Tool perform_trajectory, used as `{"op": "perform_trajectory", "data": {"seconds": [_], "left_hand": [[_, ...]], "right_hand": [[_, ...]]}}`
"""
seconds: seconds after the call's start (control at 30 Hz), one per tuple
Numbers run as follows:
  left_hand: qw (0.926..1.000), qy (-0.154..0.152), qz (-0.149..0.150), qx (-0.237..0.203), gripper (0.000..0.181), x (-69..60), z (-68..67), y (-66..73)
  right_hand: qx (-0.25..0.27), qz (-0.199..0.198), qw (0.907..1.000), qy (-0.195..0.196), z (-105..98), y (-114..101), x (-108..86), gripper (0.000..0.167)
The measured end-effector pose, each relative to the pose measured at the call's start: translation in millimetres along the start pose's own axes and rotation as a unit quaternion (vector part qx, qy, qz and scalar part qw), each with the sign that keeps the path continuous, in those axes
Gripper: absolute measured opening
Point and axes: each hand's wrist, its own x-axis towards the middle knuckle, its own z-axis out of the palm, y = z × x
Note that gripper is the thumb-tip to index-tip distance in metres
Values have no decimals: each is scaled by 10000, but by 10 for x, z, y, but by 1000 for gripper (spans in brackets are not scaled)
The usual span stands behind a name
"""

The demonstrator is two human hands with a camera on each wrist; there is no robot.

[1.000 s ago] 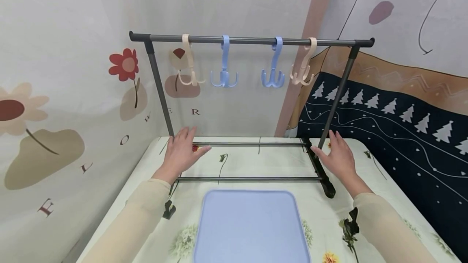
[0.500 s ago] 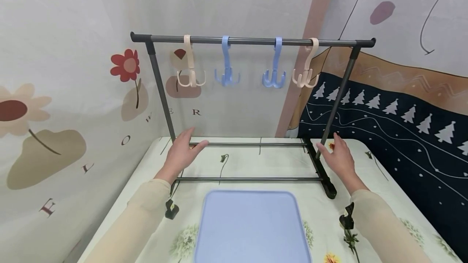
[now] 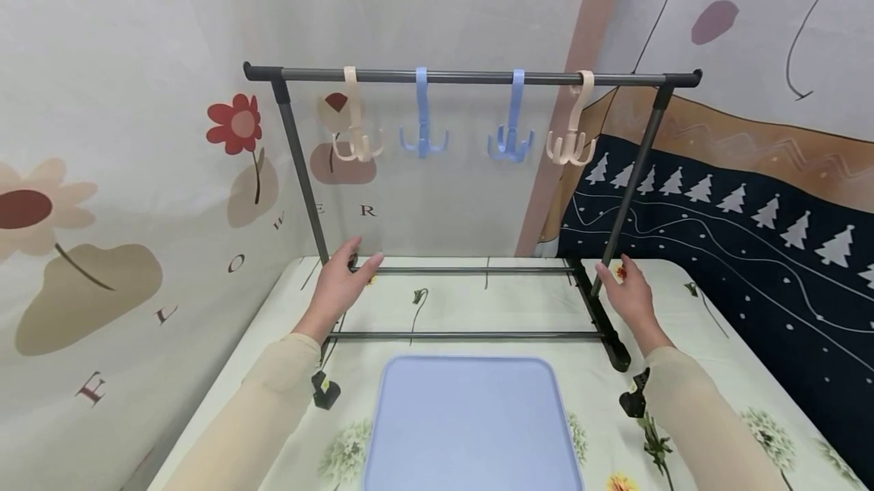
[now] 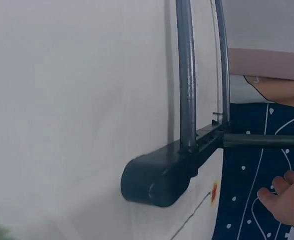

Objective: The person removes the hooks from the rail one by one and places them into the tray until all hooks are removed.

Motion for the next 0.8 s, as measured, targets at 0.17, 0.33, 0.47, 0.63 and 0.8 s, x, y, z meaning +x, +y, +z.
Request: {"op": "perform_trajectory", "data": {"seconds": [0.17,0.33,0.47,0.63,0.8], "left_hand": [[9994,51,-178,-306,84,16,9,-1],[9990,82,-189,-408,85,14,16,-9],[9986,115,-250,-451,85,-6,5,7],[9984,171,-235,-490,84,-23,-9,39],[9981,191,-149,-568,83,-31,-48,42]], "right_hand": [[535,191,9984,48,49,31,56,80],[1008,300,9944,41,116,92,119,74],[1296,389,9908,84,183,105,171,67],[1597,528,9854,281,226,108,226,58],[1873,666,9795,337,246,118,246,55]]}}
